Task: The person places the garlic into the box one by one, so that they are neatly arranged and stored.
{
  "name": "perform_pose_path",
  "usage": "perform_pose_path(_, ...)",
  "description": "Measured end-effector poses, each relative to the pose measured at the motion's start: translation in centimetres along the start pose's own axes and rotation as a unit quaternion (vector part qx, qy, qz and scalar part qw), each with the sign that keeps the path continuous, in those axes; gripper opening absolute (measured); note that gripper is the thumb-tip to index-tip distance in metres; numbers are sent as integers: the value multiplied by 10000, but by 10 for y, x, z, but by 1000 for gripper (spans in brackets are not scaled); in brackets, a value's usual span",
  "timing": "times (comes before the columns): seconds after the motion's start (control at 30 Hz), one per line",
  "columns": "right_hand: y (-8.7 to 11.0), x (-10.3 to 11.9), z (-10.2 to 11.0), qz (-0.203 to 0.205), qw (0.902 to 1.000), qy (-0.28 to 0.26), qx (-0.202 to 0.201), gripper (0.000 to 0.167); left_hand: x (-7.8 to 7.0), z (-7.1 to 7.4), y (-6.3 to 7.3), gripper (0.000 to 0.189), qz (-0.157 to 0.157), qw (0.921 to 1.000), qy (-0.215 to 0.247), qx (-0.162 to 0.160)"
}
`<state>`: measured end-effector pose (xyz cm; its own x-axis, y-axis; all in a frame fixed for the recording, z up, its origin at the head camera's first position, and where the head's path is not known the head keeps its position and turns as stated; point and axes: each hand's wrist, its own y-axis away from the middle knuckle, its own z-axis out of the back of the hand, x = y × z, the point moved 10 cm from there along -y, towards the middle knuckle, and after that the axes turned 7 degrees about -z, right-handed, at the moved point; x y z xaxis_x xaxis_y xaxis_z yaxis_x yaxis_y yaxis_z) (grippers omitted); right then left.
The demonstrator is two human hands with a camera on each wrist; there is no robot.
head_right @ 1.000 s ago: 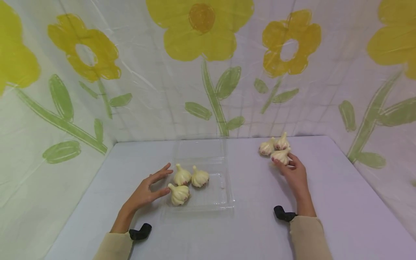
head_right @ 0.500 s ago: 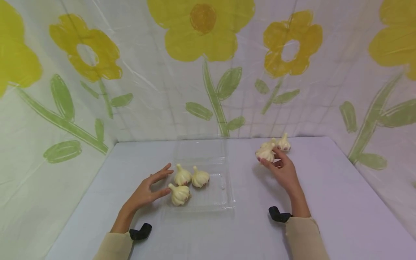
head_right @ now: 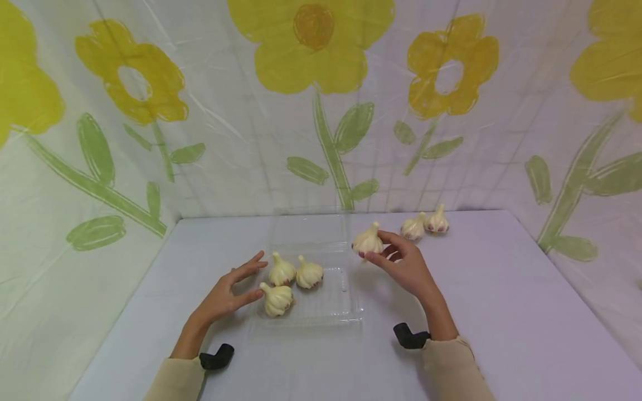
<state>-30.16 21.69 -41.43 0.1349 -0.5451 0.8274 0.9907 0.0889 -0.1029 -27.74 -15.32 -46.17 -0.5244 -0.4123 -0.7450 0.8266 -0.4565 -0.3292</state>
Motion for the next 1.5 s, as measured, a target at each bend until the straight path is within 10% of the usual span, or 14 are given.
perform_pose_path(0.93,32,64,-113,1595,9787,514,1186,50,0,0,0,59,-74,10000,1,2)
perform_pose_path(1.5,39,70,-128,2066,9630,1478,906,48,1,-1,0,60,-41,10000,21,3)
